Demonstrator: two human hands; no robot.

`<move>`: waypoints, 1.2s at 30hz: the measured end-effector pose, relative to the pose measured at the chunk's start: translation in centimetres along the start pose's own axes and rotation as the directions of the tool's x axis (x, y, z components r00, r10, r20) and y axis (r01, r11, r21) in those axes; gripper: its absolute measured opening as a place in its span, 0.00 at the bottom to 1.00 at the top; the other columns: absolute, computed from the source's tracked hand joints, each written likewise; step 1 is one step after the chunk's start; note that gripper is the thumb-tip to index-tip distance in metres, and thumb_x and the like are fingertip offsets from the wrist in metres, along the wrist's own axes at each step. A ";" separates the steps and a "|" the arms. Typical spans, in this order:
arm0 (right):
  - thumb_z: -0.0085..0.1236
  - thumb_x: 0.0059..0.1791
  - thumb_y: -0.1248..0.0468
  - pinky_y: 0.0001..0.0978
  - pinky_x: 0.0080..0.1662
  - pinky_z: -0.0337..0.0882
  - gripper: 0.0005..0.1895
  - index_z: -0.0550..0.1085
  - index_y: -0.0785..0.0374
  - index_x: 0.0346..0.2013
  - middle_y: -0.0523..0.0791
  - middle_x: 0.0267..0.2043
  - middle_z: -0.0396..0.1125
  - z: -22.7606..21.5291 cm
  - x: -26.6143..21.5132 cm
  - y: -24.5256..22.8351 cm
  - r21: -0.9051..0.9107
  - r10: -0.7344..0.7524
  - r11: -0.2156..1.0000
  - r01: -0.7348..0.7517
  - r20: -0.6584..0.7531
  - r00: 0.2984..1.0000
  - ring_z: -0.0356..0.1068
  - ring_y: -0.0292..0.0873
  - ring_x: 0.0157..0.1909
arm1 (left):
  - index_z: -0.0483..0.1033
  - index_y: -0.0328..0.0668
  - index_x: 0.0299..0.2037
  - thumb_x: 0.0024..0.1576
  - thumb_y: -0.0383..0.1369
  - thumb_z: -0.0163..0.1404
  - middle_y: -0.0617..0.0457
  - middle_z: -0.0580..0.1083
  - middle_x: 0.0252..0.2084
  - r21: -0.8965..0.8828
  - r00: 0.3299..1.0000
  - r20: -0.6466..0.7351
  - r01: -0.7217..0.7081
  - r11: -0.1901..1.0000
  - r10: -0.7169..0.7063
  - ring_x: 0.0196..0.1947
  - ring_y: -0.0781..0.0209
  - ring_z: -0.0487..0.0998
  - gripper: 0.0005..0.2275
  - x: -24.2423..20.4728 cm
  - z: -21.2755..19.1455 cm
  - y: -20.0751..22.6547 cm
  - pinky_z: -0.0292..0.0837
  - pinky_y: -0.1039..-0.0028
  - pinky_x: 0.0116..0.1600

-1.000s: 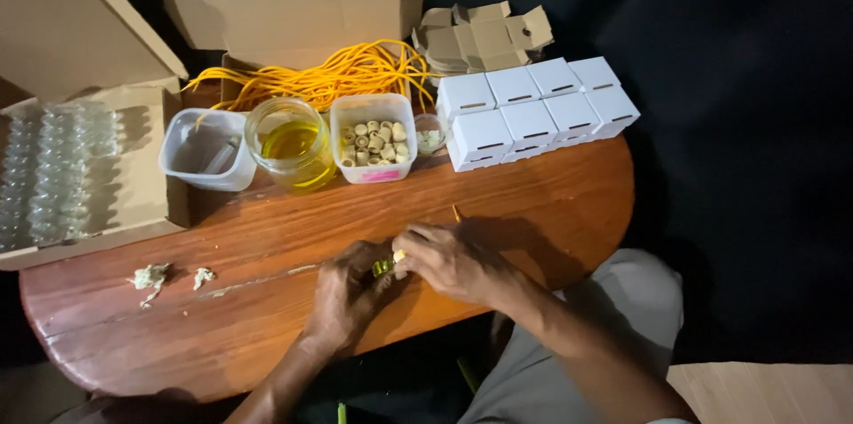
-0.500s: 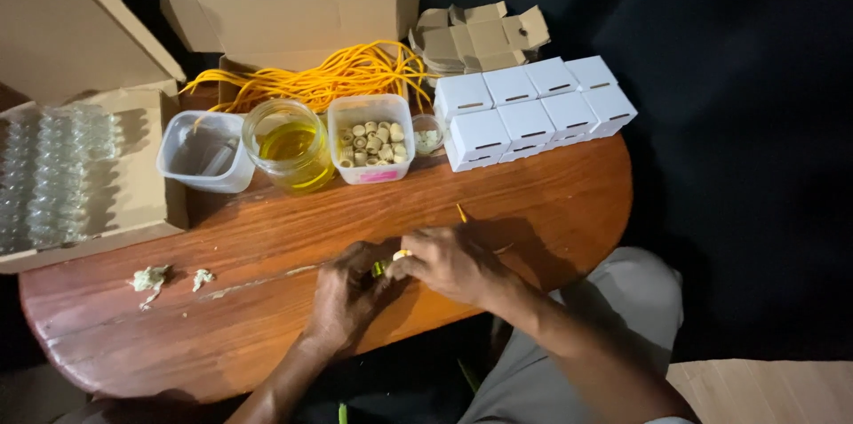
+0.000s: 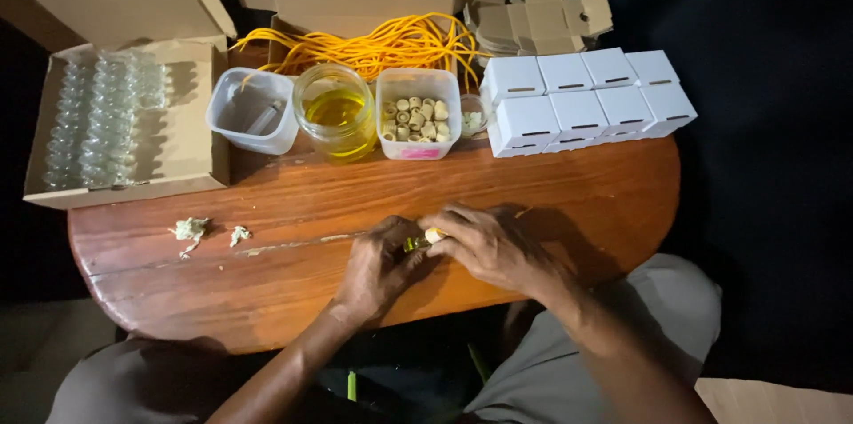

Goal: Filling small perfume bottles with liquid using a syringe and attaching caps and decorative strings.

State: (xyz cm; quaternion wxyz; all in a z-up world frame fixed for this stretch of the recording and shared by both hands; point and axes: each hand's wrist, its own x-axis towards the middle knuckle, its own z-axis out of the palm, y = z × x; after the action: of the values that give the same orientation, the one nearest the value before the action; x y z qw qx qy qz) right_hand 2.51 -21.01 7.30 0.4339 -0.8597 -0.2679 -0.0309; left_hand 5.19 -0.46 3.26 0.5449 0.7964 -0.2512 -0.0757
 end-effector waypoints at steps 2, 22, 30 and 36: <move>0.55 0.54 0.61 0.45 0.34 0.71 0.08 0.71 0.64 0.38 0.51 0.27 0.64 1.0 -0.5 1.1 -0.123 0.037 0.992 -0.038 -0.013 0.999 0.70 0.59 0.30 | 0.83 0.39 0.45 0.50 0.31 0.61 0.40 0.78 0.35 -0.016 1.000 0.010 -0.011 1.000 0.012 0.34 0.34 0.81 0.13 0.1 -0.4 1.2 0.76 0.54 0.36; 0.58 0.50 0.70 0.41 0.32 0.69 0.06 0.74 0.65 0.42 0.48 0.28 0.66 3.3 -1.3 4.6 -0.084 -0.058 0.995 0.048 -0.116 0.992 0.69 0.54 0.29 | 0.83 0.37 0.44 0.52 0.28 0.59 0.39 0.79 0.34 0.042 1.000 0.010 -0.029 0.999 0.029 0.34 0.34 0.82 0.11 0.3 -0.9 2.1 0.78 0.56 0.34; 0.55 0.54 0.60 0.34 0.31 0.70 0.08 0.73 0.59 0.33 0.43 0.23 0.64 4.7 -1.2 3.6 -0.186 0.038 0.980 -0.077 -0.202 0.979 0.69 0.48 0.26 | 0.84 0.43 0.45 0.50 0.29 0.59 0.43 0.80 0.35 0.084 0.998 -0.060 -0.028 0.996 0.033 0.34 0.39 0.83 0.12 -0.2 -0.3 1.5 0.79 0.59 0.36; 0.56 0.53 0.63 0.36 0.30 0.69 0.10 0.69 0.62 0.29 0.47 0.22 0.64 3.4 -0.4 0.7 -0.229 0.057 0.968 -0.101 -0.192 0.980 0.68 0.51 0.26 | 0.84 0.43 0.44 0.51 0.29 0.59 0.43 0.79 0.33 0.192 0.997 -0.053 -0.050 0.980 0.061 0.34 0.39 0.83 0.11 -0.4 -0.4 2.3 0.80 0.60 0.36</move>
State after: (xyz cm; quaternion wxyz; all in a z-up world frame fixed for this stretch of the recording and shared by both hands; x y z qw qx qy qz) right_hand 1.89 -18.93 4.51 0.3517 -0.9089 -0.1864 -0.1243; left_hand 4.33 -0.56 5.48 0.4752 0.8394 -0.2634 -0.0129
